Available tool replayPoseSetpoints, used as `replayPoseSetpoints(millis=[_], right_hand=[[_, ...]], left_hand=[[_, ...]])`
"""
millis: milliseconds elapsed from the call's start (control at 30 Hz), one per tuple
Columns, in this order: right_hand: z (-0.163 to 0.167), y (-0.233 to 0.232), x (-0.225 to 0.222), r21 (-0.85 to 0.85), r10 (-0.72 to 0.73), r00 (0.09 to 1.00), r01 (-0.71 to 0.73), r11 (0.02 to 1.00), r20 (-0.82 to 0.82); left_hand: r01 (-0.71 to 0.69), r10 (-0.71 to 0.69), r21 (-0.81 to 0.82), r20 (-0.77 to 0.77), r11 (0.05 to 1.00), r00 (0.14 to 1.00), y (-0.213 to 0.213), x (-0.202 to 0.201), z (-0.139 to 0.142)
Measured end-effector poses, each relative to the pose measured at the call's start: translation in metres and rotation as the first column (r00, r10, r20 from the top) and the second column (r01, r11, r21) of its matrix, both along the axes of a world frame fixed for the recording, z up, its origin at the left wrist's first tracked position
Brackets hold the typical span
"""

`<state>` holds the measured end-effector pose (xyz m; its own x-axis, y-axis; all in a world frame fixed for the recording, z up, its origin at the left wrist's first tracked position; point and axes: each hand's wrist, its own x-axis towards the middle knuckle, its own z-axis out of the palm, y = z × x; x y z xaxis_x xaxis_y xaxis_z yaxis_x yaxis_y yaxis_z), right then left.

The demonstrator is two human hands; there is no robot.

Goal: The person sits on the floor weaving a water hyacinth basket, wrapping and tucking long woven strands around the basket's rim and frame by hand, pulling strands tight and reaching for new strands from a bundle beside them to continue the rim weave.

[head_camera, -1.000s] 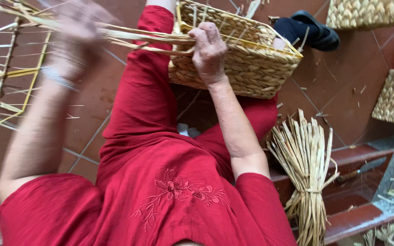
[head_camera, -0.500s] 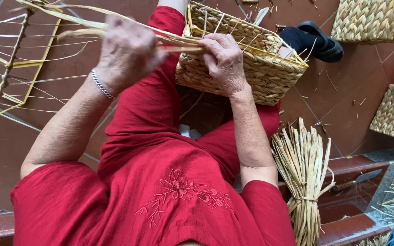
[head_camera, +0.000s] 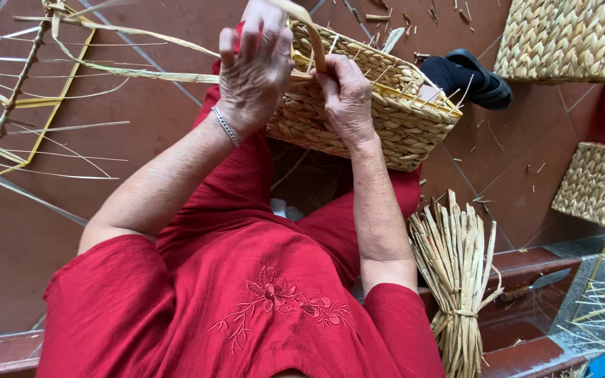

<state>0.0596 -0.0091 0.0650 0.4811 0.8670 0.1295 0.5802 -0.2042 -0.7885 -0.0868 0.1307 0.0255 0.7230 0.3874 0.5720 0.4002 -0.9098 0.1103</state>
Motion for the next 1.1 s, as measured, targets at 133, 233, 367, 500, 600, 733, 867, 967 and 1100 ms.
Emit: replayPoseSetpoints(millis=[133, 233, 367, 500, 600, 733, 867, 967, 1100], right_hand=[[0.007, 0.001, 0.0, -0.039, 0.013, 0.997, -0.016, 0.999, -0.07], [0.007, -0.001, 0.002, -0.035, 0.043, 0.998, -0.044, 0.998, -0.035], [0.004, -0.001, 0.0, 0.032, 0.009, 0.986, -0.004, 0.999, -0.166], [0.0, 0.004, -0.006, 0.058, -0.04, 0.998, 0.037, 0.998, 0.05], [-0.003, 0.008, -0.007, 0.086, -0.071, 0.986, 0.058, 0.995, 0.153], [-0.014, 0.01, -0.002, 0.095, -0.038, 0.946, 0.008, 0.995, 0.322], [-0.023, 0.014, 0.006, 0.019, -0.011, 0.93, 0.005, 1.0, 0.367], [-0.02, 0.016, 0.006, -0.069, 0.024, 0.941, 0.0, 0.998, 0.338], [-0.007, 0.011, 0.002, -0.074, 0.09, 0.948, -0.071, 0.995, 0.306]], left_hand=[[0.17, -0.181, -0.238, -0.027, 0.956, 0.983, -0.004, 0.008, -0.01], [0.217, -0.178, -0.485, 0.126, 0.847, 0.976, 0.0, 0.034, -0.014], [0.343, -0.174, -0.768, 0.296, 0.541, 0.939, 0.012, 0.046, -0.015], [0.457, -0.084, -0.826, 0.457, 0.331, 0.886, 0.001, 0.017, -0.015], [0.418, -0.088, -0.882, 0.409, 0.217, 0.908, -0.012, -0.003, -0.01], [0.56, -0.33, -0.565, 0.461, 0.607, 0.824, -0.022, -0.005, -0.002], [0.493, -0.362, -0.611, 0.335, 0.619, 0.87, -0.008, -0.004, 0.009], [0.29, -0.26, -0.532, 0.133, 0.796, 0.956, 0.013, -0.011, 0.017], [0.225, -0.193, -0.308, 0.131, 0.924, 0.972, 0.036, -0.017, 0.014]])
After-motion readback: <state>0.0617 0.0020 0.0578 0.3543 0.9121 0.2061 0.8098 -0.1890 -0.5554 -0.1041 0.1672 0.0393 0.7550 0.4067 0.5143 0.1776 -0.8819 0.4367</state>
